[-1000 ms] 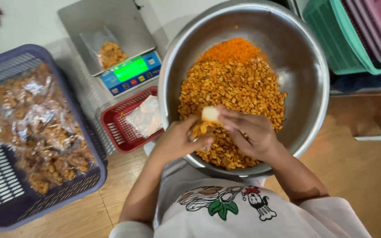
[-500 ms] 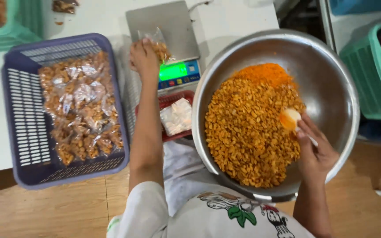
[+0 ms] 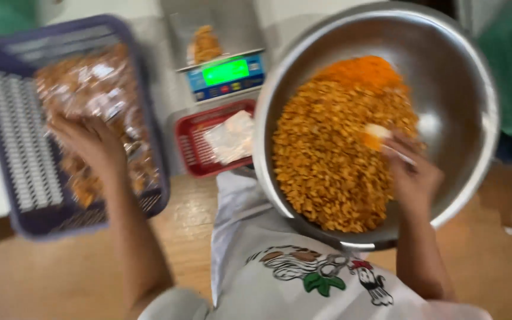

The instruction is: Portioning snacks from a large bowl into small plastic bags using a scoop and weighing them on a digital scale, including adding a small solid component to each bag.

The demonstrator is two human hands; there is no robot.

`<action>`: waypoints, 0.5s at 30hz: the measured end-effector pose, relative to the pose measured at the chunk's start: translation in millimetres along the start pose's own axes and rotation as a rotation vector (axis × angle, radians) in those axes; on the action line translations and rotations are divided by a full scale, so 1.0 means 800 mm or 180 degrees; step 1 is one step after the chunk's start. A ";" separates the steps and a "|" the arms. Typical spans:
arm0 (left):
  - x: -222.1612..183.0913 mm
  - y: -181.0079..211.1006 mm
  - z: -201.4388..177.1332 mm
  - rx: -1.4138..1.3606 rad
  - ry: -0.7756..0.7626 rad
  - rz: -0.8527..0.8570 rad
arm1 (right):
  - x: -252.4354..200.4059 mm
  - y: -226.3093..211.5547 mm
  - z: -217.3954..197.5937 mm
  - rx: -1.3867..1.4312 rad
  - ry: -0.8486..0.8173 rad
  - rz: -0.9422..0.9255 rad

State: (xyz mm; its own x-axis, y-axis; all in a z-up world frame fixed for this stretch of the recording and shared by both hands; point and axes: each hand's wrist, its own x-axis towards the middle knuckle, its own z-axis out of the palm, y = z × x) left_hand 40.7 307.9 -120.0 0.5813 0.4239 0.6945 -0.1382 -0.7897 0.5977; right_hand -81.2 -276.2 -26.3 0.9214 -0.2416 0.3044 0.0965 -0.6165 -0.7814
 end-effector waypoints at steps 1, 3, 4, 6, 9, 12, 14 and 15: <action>-0.026 -0.045 0.000 -0.0129 -0.1297 -0.0626 | 0.006 0.000 0.015 0.0188 -0.0093 -0.0261; -0.038 -0.042 -0.001 -0.0287 -0.2665 -0.1134 | 0.021 -0.010 0.045 0.0336 -0.0136 -0.0511; -0.026 0.005 -0.004 -0.0073 -0.2129 -0.0771 | 0.029 -0.021 0.060 0.0240 -0.0583 -0.0687; -0.034 0.067 0.012 0.0088 -0.1614 -0.0399 | 0.053 -0.033 0.088 0.0109 -0.1005 -0.0829; -0.088 0.122 0.065 0.0041 -0.2032 0.0679 | 0.096 -0.037 0.127 -0.0672 -0.1056 -0.1450; -0.124 0.162 0.100 0.0119 -0.3167 0.0231 | 0.099 -0.031 0.142 -0.1256 -0.0949 -0.2380; -0.145 0.145 0.116 0.0530 -0.3073 0.0201 | 0.059 -0.005 0.137 -0.0782 -0.1612 -0.2754; -0.141 0.148 0.117 0.0522 -0.3109 0.0195 | 0.042 0.011 0.122 -0.0787 -0.1629 -0.2720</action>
State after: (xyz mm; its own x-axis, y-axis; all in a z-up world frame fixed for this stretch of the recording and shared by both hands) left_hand 33.2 124.8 -165.0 0.9927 -0.1130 0.0431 -0.1202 -0.8809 0.4578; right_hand -12.6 -216.6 -75.8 0.6369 0.6636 0.3925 0.7689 -0.5838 -0.2607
